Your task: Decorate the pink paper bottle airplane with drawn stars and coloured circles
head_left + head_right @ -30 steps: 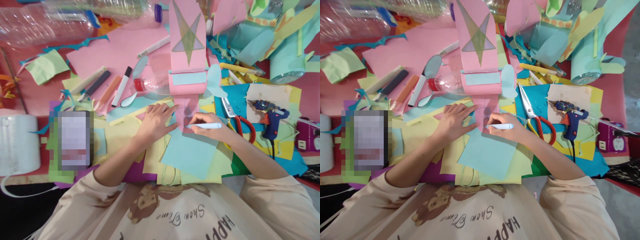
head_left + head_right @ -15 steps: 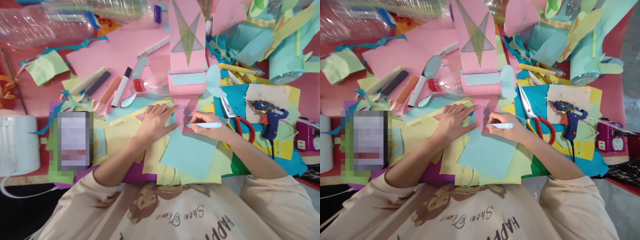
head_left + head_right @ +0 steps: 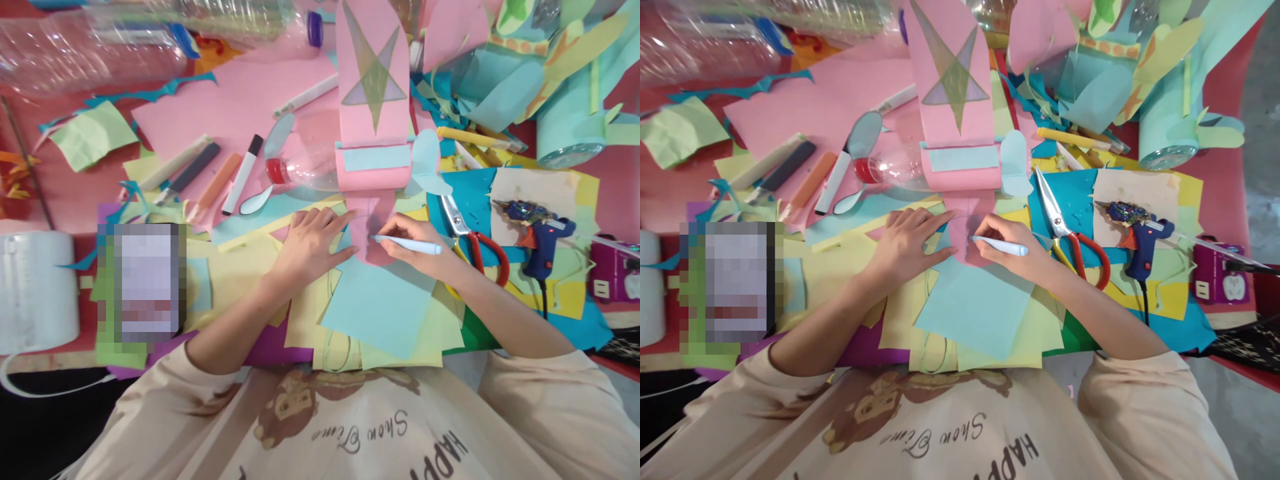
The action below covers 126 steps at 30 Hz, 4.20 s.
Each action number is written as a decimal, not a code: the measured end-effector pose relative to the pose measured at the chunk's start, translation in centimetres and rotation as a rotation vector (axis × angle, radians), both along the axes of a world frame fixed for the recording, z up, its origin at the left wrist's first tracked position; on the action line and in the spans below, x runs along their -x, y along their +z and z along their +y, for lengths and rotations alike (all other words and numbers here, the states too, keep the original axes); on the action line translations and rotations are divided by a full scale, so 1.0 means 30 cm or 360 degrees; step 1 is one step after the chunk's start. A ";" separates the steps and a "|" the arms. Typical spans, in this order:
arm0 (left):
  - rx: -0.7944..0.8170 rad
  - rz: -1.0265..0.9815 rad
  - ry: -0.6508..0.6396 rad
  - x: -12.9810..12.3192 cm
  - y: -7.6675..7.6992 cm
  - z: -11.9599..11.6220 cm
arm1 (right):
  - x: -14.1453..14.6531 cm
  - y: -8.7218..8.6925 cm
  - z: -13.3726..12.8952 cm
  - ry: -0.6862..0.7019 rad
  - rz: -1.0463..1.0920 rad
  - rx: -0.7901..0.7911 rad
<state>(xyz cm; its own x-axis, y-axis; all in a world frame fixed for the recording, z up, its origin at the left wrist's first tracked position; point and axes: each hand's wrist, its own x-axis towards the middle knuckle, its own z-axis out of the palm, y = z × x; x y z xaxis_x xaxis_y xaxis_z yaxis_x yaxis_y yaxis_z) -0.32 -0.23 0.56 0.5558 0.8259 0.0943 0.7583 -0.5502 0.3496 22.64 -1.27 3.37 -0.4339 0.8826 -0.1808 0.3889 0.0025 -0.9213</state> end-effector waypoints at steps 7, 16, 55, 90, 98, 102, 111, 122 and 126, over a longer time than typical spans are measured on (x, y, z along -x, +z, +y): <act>0.0010 0.0004 0.0006 0.000 -0.002 -0.001 | -0.003 -0.001 0.003 0.0042 -0.0009 0.0006; 0.0029 -0.0004 0.0020 -0.003 0.001 0.000 | 0.000 0.024 0.000 0.0111 -0.0085 0.0134; 0.0057 0.0002 0.0025 -0.004 0.004 -0.001 | -0.008 0.006 0.001 0.0113 -0.0061 -0.0074; 0.0063 -0.0007 0.0030 -0.003 0.002 0.000 | -0.015 -0.001 0.010 0.0049 -0.0099 -0.0077; 0.0041 0.0004 0.0019 -0.003 0.003 0.000 | -0.014 0.002 0.010 -0.0002 -0.0062 -0.0004; 0.0047 0.0011 0.0027 -0.005 0.005 0.001 | -0.014 -0.025 0.012 -0.0328 0.0274 0.0081; 0.0004 0.0006 0.0014 -0.003 -0.003 0.001 | -0.009 -0.022 0.019 -0.0274 0.0166 -0.0076; -0.0010 0.0001 0.0010 0.000 -0.003 0.001 | 0.004 -0.021 0.021 -0.0118 -0.0024 -0.0177; -0.0005 0.0001 0.0015 -0.002 -0.002 0.000 | 0.005 -0.016 0.023 -0.0130 -0.0019 -0.0178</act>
<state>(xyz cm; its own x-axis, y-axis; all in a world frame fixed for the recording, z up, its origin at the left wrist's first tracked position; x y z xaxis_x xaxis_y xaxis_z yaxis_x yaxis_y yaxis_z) -0.27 -0.22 0.51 0.5481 0.8308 0.0965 0.7638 -0.5442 0.3471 22.50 -0.58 2.88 -0.3584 0.9298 -0.0841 0.4032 0.0729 -0.9122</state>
